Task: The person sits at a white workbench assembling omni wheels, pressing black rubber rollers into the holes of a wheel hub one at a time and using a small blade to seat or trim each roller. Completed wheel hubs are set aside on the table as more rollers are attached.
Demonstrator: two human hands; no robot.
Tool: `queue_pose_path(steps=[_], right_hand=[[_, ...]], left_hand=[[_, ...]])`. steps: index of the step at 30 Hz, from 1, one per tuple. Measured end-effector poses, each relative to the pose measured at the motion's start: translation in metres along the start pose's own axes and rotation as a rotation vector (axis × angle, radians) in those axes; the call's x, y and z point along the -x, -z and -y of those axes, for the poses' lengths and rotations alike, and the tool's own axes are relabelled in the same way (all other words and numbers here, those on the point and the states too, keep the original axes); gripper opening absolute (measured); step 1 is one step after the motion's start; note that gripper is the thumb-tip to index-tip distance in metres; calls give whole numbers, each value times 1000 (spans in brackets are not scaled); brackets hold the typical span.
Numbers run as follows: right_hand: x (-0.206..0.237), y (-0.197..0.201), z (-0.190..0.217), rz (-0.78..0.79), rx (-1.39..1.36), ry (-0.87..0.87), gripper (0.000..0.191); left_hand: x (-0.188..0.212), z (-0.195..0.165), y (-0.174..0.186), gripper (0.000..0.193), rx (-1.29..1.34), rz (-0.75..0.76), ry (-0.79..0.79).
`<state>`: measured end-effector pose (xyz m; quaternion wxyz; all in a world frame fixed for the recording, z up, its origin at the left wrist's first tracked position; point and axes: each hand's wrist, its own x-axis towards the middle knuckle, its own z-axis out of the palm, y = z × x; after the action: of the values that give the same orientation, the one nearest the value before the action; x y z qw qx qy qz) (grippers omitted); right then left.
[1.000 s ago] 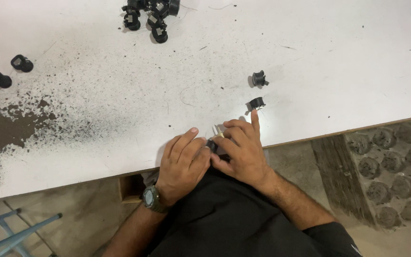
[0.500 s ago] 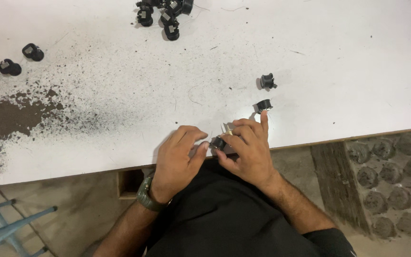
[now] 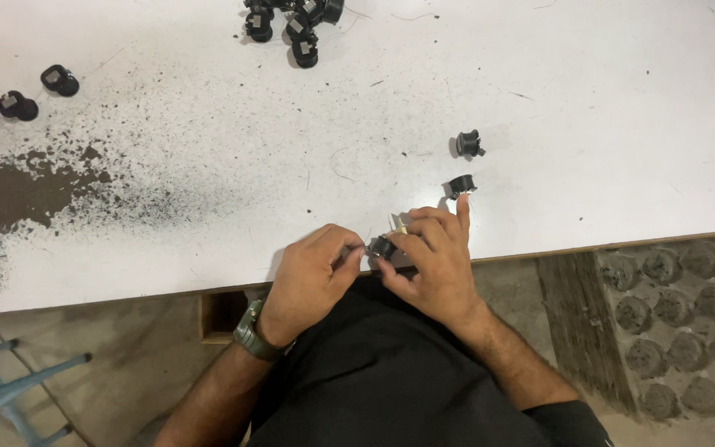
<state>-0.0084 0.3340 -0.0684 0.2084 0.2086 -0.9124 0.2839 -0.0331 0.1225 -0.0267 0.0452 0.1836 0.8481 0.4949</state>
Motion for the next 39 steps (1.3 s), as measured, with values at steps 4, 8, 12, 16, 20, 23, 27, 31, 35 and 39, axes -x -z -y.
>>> queue_pose_path(steps=[4, 8, 12, 16, 20, 23, 27, 31, 35, 39], right_hand=[[-2, 6, 4, 19, 8, -12, 37], [5, 8, 4, -66, -38, 3, 45], [23, 2, 6, -188, -177, 33, 30], [32, -11, 7, -151, -316, 40, 31], [34, -14, 6, -164, -273, 41, 30], [34, -12, 8, -163, -270, 40, 31], [31, -11, 9, -160, -250, 41, 32], [31, -9, 9, -138, -236, 47, 33], [27, -2, 7, -107, -234, 52, 35], [15, 10, -7, -184, -87, -17, 30]], left_hand=[[0, 4, -5, 9, -22, -12, -4], [-1, 8, -14, 10, -119, -53, -45], [3, 11, -25, 13, -205, -163, -182], [4, 14, -34, 14, -211, -207, -268], [5, 18, -40, 14, -177, -186, -200], [6, 21, -44, 12, -176, -212, -254], [6, 24, -47, 13, -166, -206, -275], [5, 23, -47, 13, -128, -201, -250], [1, 12, -43, 13, -72, -187, -239], [0, 2, -30, 16, -5, -116, -260]])
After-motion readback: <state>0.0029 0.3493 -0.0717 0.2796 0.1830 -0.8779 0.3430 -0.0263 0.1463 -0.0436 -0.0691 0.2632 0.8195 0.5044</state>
